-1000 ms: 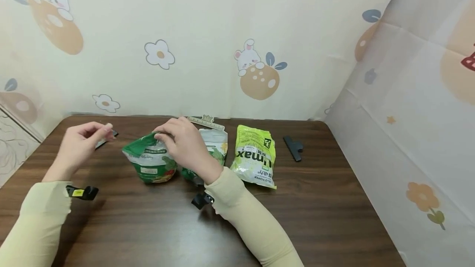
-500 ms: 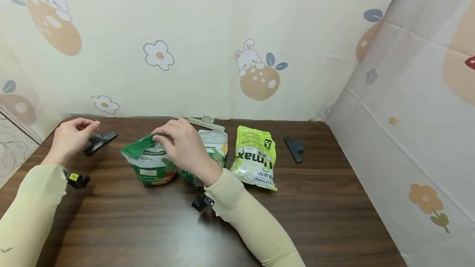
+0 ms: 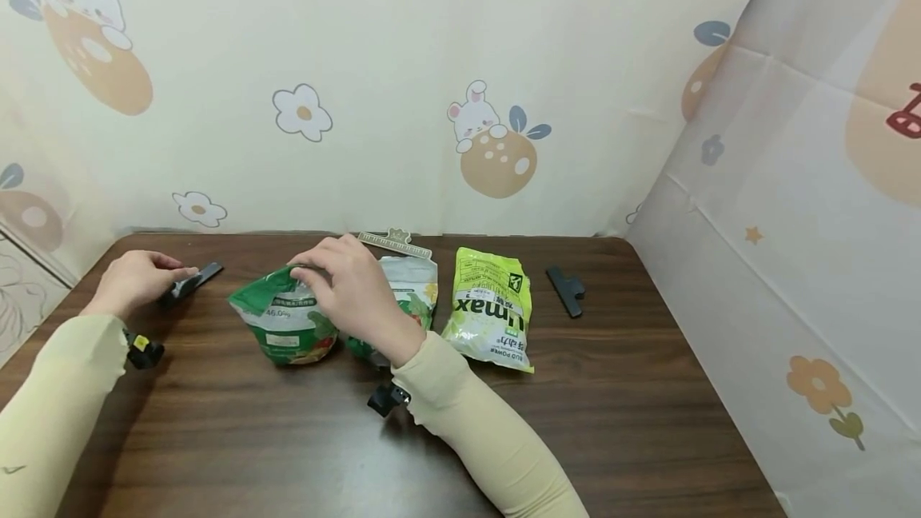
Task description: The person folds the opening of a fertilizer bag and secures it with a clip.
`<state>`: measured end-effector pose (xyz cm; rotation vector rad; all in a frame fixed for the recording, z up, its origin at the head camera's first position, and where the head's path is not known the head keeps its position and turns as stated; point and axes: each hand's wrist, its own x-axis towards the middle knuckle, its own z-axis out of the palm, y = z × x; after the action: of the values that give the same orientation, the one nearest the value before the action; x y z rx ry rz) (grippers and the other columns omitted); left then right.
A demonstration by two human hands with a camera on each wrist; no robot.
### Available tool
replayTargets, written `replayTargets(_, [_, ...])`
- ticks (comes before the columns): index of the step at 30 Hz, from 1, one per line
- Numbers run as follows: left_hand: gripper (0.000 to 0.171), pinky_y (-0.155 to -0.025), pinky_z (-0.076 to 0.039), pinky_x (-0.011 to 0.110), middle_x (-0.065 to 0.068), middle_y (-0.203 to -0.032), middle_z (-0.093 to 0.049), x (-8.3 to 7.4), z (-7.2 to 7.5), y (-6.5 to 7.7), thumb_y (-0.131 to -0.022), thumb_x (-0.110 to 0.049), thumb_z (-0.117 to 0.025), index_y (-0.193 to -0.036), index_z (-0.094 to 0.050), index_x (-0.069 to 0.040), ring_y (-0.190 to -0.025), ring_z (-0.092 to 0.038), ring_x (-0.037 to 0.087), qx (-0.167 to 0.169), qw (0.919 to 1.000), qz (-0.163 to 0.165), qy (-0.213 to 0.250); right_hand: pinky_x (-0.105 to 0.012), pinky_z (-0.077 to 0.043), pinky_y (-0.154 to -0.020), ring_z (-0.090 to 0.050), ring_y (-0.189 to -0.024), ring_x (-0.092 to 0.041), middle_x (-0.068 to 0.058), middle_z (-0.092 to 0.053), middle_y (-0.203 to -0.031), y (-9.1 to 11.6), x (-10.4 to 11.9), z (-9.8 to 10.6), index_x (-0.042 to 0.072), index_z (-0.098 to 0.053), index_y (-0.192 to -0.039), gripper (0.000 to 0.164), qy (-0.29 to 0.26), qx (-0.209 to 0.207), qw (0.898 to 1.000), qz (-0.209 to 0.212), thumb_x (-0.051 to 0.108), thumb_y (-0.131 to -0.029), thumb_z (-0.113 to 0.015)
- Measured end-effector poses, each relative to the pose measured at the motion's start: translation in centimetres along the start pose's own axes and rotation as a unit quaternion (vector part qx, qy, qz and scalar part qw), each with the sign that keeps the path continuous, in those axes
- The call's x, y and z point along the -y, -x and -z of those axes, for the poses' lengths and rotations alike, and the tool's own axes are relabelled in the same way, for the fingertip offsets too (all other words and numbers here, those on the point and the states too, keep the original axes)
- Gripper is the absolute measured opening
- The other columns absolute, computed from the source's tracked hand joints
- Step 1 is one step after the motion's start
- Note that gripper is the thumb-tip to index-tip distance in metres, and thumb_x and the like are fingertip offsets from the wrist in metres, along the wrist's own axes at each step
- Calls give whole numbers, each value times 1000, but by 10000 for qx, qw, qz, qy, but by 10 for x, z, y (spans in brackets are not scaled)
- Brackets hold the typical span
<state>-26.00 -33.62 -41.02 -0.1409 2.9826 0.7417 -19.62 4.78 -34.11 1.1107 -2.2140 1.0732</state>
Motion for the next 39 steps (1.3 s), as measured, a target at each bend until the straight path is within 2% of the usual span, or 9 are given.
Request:
replayTargets(5, [64,-75,-45,56,35,-127,-53,1,-4,0,-94,-48,-64,-126,-60,8,-107,-51,54,-95,9998,193,-39,-26,-37,-72,-45,-80,-10,5,-67,-92,0,-1,0,11,-75,-100,8,23,-4,10000,-37,13,-94,-70])
replayTargets(13, [65,-83,-42,62,36,-131,-51,3,-9,2,-93,-49,-65,-127,-61,7,-113,-45,59,-287,9991,311,20,-25,-37,-72,-44,-79,-10,5,-67,-91,1,1,-1,11,-75,-101,9,-20,-25,10000,-84,14,-95,-69])
replayTargets(19, [62,-81,-41,58,34,-134,-51,3,-9,5,-93,-52,-65,-124,-66,2,-114,-43,59,-487,9977,448,161,-25,-39,-72,-47,-81,-10,6,-67,-92,2,1,-1,11,-76,-101,9,-11,-26,9999,-131,14,-96,-69])
replayTargets(25, [57,-85,-35,60,33,-127,-55,3,-11,8,-96,-51,-60,-118,-68,1,-115,-43,57,-654,9965,275,434,-24,-40,-72,-48,-82,-9,7,-67,-92,2,0,-2,13,-76,-101,9,-38,-20,9998,-172,15,-96,-69])
replayTargets(28, [57,-85,-37,60,32,-124,-58,3,-12,9,-97,-51,-59,-115,-69,1,-113,-46,56,-687,9962,133,519,-24,-41,-72,-49,-83,-9,7,-68,-92,3,0,-2,13,-76,-102,9,-48,-13,9998,-176,15,-96,-69])
replayTargets(34, [59,-73,-43,45,26,-114,-64,-6,-10,12,-95,-55,-59,-112,-71,0,-103,-53,42,-747,9936,-97,839,-24,-40,-71,-49,-84,-8,7,-67,-93,3,1,0,13,-76,-102,10,-37,17,9998,-200,16,-96,-69])
replayTargets(39, [68,-73,-44,42,22,-118,-64,-22,-5,17,-90,-66,-58,-113,-73,-4,-109,-53,39,-763,9905,-191,1130,-24,-40,-72,-48,-84,-8,8,-67,-93,3,1,0,14,-76,-102,10,-28,13,9998,-209,16,-96,-69])
